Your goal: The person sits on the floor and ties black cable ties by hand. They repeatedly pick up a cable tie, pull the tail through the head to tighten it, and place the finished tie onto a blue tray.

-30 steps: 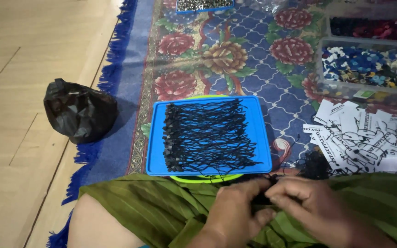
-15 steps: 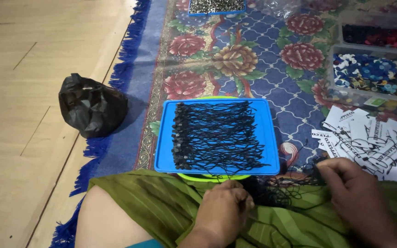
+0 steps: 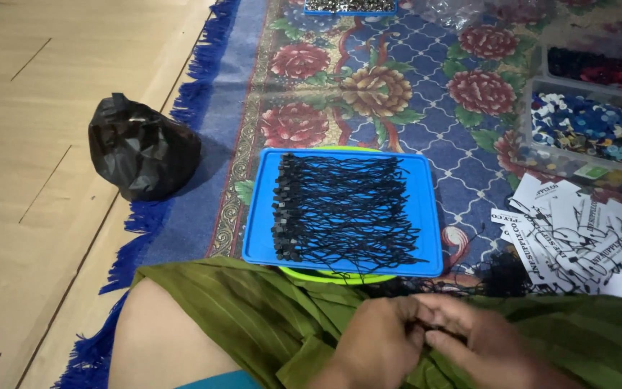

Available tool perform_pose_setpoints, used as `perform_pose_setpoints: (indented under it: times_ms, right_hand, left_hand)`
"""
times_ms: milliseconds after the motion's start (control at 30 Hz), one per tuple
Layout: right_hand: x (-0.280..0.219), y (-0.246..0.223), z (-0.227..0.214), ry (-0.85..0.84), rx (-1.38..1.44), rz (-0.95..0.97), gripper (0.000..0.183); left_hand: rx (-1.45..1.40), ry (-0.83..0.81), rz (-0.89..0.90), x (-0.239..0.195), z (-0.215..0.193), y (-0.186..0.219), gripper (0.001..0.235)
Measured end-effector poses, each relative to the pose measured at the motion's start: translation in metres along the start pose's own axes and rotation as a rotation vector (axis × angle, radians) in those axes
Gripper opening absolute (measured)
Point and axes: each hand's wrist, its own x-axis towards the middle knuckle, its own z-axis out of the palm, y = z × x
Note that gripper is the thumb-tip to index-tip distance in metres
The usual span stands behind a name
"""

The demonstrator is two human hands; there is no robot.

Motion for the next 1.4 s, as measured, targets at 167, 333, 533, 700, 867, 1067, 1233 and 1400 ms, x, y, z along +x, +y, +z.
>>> perform_pose_setpoints:
  times_ms: [167,333,533,700,867,1067,1233,1400]
  right_hand:
    - [0.001,0.027,-0.011,0.161,0.028,-0.118,0.02]
    - [-0.003,0.015,-0.009,0.168,-0.065,-0.222,0.01]
    - [-0.002,0.015,-0.006,0.046,0.219,-0.212,0.012]
    - [0.001,0.028,-0.016,0.0,0.312,-0.072,0.018]
    - [0.003,0.013,-0.017,0.053,0.206,-0.23,0.019]
    - [-0.002,-0.005,-0.011,0.047,0.178,-0.048,0.075]
    - [0.001,0.005,-0.009,0.083,0.373,-0.137,0.037]
    - [-0.008,-0.038,-0.026,0.264,0.198,0.192,0.033]
  left_hand:
    - [0.037,0.102,-0.108,0.0,-0.013,0.003,0.013]
    - [0.07,0.111,-0.171,0.001,-0.014,0.0,0.011]
    - [0.075,0.044,-0.15,-0.006,-0.018,0.015,0.029]
    - [0.101,-0.051,-0.195,-0.004,-0.029,0.024,0.015]
    - [0.262,0.034,-0.021,0.002,-0.014,0.005,0.014]
    - [0.558,0.151,0.275,0.008,-0.004,0.006,0.019]
    - [0.459,0.227,0.23,0.007,-0.021,0.019,0.022]
    - [0.514,0.489,-0.037,0.003,-0.058,0.011,0.012]
